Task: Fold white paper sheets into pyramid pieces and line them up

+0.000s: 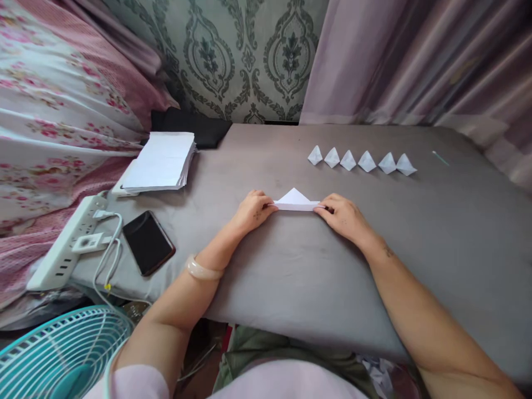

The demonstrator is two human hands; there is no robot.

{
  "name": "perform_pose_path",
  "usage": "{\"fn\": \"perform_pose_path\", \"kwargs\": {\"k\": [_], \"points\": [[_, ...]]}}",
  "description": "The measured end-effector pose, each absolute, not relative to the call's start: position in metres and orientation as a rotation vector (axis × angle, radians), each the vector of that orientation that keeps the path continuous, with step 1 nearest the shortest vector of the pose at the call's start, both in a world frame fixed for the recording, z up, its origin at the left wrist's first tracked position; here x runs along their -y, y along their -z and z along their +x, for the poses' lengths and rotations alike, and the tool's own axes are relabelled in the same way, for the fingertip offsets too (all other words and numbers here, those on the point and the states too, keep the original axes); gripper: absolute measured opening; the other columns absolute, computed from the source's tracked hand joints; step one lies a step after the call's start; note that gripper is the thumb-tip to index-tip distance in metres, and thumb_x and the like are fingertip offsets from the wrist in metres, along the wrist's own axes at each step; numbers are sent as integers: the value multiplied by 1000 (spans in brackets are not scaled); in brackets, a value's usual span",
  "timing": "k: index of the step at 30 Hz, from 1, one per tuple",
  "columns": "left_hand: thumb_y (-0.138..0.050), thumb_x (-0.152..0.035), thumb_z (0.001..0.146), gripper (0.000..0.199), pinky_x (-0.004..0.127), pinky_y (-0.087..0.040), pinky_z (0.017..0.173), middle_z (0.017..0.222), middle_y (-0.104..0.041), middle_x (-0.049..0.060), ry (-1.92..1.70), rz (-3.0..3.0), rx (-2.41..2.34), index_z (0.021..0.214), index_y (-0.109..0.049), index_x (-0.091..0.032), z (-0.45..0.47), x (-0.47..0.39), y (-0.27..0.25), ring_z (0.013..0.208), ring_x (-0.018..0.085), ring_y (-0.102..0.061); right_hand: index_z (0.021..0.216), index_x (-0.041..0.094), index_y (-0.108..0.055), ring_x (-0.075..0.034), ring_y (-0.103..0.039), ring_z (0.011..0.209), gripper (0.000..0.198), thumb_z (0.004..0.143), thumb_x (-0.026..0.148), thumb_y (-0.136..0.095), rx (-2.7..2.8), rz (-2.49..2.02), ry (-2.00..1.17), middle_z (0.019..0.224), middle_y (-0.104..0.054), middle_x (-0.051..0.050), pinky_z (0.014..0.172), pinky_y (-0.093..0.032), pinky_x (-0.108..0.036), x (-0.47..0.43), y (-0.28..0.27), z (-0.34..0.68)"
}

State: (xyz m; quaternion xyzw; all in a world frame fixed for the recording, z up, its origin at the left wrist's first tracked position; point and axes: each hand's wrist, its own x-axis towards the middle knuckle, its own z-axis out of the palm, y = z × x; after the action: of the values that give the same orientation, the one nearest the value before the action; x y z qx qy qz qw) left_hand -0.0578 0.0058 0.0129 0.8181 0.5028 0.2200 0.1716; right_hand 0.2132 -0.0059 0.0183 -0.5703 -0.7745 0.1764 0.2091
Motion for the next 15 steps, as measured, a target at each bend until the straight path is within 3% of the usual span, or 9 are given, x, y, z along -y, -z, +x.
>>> {"fn": "perform_pose_path", "kwargs": {"k": [5,15], "points": [[-68,-38,77,23,31,-46,72,83,-60,7,-678,1994,-1581,75,-69,-14,-57,-11,-12,73,17,-55,72,20,-71,-17,-60,77,24,81,38,-58,1958,-1690,-688,97,-66,-6,74,-45,-31,-2,-20,213],[-62,-35,78,23,31,-46,73,79,-58,6,-677,1942,-1572,69,-67,-15,-60,-11,-16,73,16,-54,63,19,-65,-19,-61,80,28,77,42,-59,1963,-1732,-771,93,-66,-6,75,-44,-32,-11,-24,217]]}}
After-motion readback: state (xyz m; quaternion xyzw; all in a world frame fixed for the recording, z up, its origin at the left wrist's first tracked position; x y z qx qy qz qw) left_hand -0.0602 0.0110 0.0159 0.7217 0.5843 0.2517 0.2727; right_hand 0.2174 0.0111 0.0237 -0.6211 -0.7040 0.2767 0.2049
